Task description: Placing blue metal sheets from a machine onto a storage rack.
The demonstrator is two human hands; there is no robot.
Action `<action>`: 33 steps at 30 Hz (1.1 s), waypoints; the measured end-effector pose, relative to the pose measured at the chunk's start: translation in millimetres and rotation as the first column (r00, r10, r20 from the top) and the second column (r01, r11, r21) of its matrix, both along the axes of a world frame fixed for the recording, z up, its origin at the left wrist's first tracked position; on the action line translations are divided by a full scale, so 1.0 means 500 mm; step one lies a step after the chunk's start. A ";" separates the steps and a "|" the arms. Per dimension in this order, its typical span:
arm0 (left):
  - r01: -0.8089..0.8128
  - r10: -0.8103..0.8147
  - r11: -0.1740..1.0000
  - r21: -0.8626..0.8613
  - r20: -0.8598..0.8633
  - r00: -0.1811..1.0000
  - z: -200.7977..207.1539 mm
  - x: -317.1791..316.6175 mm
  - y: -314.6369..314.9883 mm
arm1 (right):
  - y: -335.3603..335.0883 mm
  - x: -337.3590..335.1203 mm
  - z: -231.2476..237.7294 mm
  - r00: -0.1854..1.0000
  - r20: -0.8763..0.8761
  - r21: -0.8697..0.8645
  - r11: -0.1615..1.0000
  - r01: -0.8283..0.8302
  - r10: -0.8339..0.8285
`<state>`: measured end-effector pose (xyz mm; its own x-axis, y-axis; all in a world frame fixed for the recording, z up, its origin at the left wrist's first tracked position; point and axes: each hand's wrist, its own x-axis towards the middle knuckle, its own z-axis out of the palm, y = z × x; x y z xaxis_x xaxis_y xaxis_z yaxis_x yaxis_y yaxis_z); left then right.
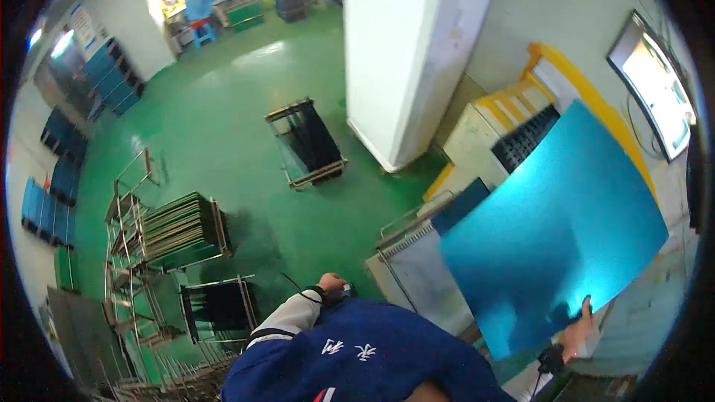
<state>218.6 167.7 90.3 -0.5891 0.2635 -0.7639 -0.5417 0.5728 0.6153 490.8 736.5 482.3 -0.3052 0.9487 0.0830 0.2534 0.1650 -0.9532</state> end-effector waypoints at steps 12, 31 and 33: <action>-0.239 0.183 0.946 0.220 0.247 0.952 0.083 -0.006 0.014 | -0.146 -0.118 -0.142 0.866 -0.498 -0.260 0.947 -0.187 0.034; -0.110 0.069 0.963 0.248 0.168 0.983 -0.007 0.002 -0.046 | -0.149 -0.220 -0.251 0.694 -0.666 -0.689 0.582 -0.432 -0.274; -0.134 0.109 0.977 0.165 0.154 0.982 0.059 0.008 -0.004 | -0.136 -0.218 -0.262 0.664 -0.687 -0.670 0.609 -0.424 -0.294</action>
<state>222.3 165.6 119.8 -0.5131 0.3330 -0.7911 -0.6901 0.3880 0.6109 382.0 668.4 351.5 -0.5541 0.7285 -0.4029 -0.4883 -0.6764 -0.5514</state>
